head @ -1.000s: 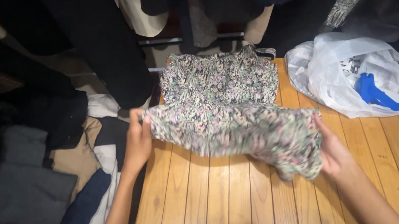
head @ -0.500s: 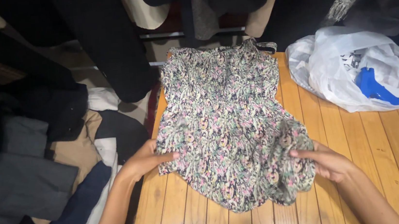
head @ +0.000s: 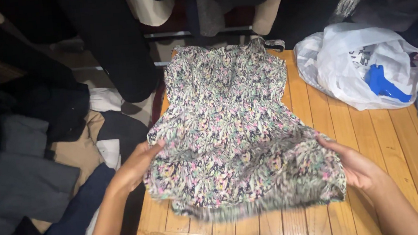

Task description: Attaching price tags to clothing items using a tagging gun

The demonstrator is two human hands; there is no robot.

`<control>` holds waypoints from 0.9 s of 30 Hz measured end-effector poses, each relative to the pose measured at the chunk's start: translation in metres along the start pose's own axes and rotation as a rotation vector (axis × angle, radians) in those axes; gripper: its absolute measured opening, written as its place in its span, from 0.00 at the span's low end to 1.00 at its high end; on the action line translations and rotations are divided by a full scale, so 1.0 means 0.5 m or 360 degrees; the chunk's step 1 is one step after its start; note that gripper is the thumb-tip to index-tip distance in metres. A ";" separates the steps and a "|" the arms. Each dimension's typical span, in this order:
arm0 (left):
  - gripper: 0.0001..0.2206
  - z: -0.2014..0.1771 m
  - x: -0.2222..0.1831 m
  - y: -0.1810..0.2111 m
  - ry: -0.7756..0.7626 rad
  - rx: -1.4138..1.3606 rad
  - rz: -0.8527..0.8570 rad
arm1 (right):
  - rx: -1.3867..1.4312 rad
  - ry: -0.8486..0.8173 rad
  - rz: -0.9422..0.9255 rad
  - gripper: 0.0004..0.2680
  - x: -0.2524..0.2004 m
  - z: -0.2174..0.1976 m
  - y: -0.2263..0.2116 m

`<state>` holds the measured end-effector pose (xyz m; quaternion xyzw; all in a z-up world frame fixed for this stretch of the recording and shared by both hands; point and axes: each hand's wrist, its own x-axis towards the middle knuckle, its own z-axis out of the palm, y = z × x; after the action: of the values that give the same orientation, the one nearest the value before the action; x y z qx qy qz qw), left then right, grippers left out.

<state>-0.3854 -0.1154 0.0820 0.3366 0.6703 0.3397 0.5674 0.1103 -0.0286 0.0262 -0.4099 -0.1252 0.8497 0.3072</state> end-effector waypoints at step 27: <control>0.37 0.024 -0.043 -0.038 0.0650 0.1198 0.0433 | -0.2819 0.0819 -0.0561 0.11 -0.048 0.136 -0.014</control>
<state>-0.3721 -0.1429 0.0762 0.5308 0.7952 0.2031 0.2115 0.0722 -0.0353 0.0874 -0.6448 -0.7149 0.2694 0.0258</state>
